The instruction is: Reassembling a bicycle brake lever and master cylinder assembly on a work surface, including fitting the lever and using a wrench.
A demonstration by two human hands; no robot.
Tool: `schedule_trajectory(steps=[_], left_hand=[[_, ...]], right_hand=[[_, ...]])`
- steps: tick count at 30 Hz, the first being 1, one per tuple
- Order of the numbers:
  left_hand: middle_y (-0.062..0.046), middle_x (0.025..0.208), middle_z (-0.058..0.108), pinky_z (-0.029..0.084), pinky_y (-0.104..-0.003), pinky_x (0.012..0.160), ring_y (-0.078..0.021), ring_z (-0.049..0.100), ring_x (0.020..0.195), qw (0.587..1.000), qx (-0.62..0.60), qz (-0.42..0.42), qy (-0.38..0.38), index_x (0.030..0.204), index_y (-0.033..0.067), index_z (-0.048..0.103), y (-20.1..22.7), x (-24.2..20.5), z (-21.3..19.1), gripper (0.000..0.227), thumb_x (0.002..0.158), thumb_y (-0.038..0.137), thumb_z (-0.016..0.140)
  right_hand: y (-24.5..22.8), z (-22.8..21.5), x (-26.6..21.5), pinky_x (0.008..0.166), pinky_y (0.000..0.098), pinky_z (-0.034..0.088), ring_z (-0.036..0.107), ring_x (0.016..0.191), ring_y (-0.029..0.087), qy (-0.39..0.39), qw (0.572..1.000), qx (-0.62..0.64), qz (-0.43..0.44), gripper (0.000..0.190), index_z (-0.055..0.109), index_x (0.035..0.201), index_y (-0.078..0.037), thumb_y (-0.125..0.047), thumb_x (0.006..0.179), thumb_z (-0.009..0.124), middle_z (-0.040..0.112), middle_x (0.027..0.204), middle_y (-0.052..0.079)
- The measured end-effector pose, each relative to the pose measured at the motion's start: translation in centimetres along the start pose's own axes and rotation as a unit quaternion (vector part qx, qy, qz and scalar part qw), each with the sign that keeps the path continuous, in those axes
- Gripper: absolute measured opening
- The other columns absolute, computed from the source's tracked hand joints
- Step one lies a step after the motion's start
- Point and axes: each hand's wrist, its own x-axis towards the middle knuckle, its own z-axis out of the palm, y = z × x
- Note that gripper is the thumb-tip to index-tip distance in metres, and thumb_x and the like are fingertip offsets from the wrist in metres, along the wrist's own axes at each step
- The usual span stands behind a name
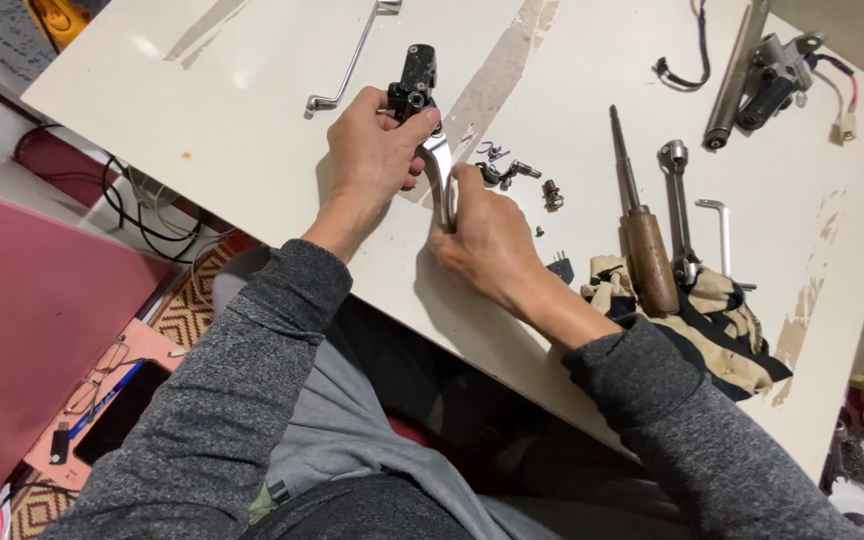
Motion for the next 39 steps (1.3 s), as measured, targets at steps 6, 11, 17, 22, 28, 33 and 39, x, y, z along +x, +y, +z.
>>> schedule_trajectory(steps=[6,11,17,22,28,33,39], left_hand=[[0.002,0.068,0.063,0.046,-0.016,0.032,-0.0035,0.058,0.044,0.999,0.020,0.023,0.020,0.099,0.0047,0.063,-0.6,0.2,0.7,0.027,0.089,0.024,0.078],[0.004,0.065,0.059,0.048,-0.017,0.033,-0.0044,0.058,0.044,0.998,0.021,0.049,0.035,0.097,0.0043,0.062,-1.1,0.3,1.0,0.026,0.089,0.024,0.078],[0.003,0.066,0.062,0.046,-0.018,0.031,-0.0053,0.059,0.043,0.996,0.016,0.070,0.052,0.096,0.0035,0.060,-1.7,0.5,1.0,0.026,0.089,0.022,0.077],[0.002,0.068,0.064,0.047,-0.018,0.032,-0.0049,0.059,0.044,0.997,0.006,0.067,0.048,0.099,0.0024,0.062,-1.2,0.2,1.1,0.026,0.087,0.021,0.076],[0.002,0.068,0.061,0.049,-0.017,0.031,-0.0044,0.060,0.044,0.999,0.006,0.030,0.041,0.098,0.0038,0.058,-0.9,0.3,0.8,0.027,0.088,0.021,0.076],[0.001,0.075,0.057,0.053,-0.017,0.036,-0.0065,0.058,0.045,0.995,0.032,0.084,0.049,0.097,0.0040,0.055,-2.3,1.4,1.2,0.025,0.090,0.018,0.074],[0.002,0.077,0.055,0.053,-0.017,0.038,-0.0067,0.058,0.048,0.997,0.030,0.063,0.038,0.099,0.0063,0.055,-1.8,1.1,1.1,0.025,0.090,0.017,0.076]], right_hand=[[1.6,-1.5,-1.1,0.045,0.0401,0.051,0.064,0.052,0.030,0.063,0.972,-0.164,-0.157,0.068,0.035,0.141,0.006,-0.004,0.080,0.065,0.067,0.066,0.009],[-0.4,-1.6,-1.1,0.050,0.0412,0.054,0.068,0.057,0.032,-0.014,0.994,-0.105,0.001,0.069,0.033,0.145,0.002,-0.008,0.083,0.063,0.070,0.070,0.014],[1.0,0.0,-0.9,0.042,0.0357,0.051,0.063,0.050,0.025,0.059,0.983,-0.136,-0.106,0.071,0.034,0.146,0.004,-0.001,0.084,0.066,0.067,0.067,0.007],[0.6,-2.2,-1.6,0.054,0.0437,0.056,0.069,0.064,0.034,-0.018,0.995,-0.094,0.005,0.073,0.031,0.144,0.001,-0.007,0.082,0.069,0.069,0.073,0.015],[1.8,-2.2,-1.9,0.037,0.0392,0.049,0.059,0.042,0.027,0.066,0.973,-0.178,-0.133,0.063,0.038,0.138,-0.002,0.000,0.081,0.063,0.068,0.061,0.009],[2.5,-4.1,-2.6,0.036,0.0314,0.053,0.057,0.042,0.021,-0.011,0.978,-0.190,-0.082,0.073,0.033,0.149,-0.004,0.005,0.084,0.065,0.063,0.059,0.003],[1.8,-7.2,-4.7,0.037,0.0335,0.048,0.055,0.041,0.023,-0.029,0.982,-0.173,-0.067,0.066,0.037,0.149,-0.003,0.000,0.087,0.059,0.061,0.055,0.004]])
